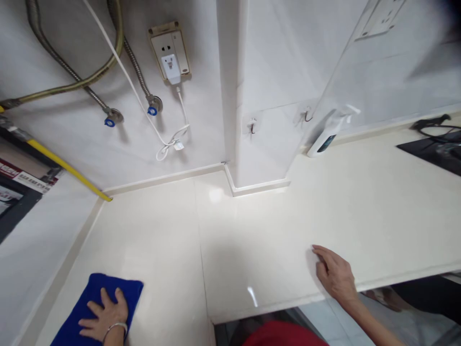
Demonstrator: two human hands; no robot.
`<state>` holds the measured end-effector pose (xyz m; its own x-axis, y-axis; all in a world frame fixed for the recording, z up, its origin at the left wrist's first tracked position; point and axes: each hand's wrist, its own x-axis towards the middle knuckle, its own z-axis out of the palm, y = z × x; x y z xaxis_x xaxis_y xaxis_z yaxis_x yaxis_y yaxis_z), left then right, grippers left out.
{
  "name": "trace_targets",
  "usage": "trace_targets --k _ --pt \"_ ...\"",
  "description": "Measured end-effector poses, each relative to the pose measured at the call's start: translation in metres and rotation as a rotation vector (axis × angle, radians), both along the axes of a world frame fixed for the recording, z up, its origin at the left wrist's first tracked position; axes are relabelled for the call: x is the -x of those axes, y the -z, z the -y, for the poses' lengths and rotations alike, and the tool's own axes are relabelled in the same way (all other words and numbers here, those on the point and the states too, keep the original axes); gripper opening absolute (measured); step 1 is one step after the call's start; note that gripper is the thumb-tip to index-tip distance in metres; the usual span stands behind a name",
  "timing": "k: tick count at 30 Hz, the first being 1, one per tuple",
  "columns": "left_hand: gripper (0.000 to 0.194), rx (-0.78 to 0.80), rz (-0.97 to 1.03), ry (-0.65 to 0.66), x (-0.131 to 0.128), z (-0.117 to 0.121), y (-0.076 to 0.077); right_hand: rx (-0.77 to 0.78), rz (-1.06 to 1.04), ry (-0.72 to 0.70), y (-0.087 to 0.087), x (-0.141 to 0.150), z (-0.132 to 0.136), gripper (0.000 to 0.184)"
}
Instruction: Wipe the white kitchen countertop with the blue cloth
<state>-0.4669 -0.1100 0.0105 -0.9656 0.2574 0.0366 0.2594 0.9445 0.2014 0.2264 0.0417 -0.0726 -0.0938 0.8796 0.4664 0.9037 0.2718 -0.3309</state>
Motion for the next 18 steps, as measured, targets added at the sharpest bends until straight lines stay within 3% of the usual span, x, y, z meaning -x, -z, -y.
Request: trace_targets --k 5,14,18 --pt "0.092 0.008 -0.010 0.056 -0.024 -0.035 0.004 0.013 0.003 0.006 -0.002 0.001 0.002 0.033" --pt "0.068 0.244 -0.082 0.426 -0.105 -0.110 0.005 0.059 -0.002 0.004 0.001 0.001 0.003 0.035" --pt "0.067 0.221 -0.142 0.605 -0.146 -0.150 0.013 0.047 0.014 0.012 0.001 0.000 0.000 0.034"
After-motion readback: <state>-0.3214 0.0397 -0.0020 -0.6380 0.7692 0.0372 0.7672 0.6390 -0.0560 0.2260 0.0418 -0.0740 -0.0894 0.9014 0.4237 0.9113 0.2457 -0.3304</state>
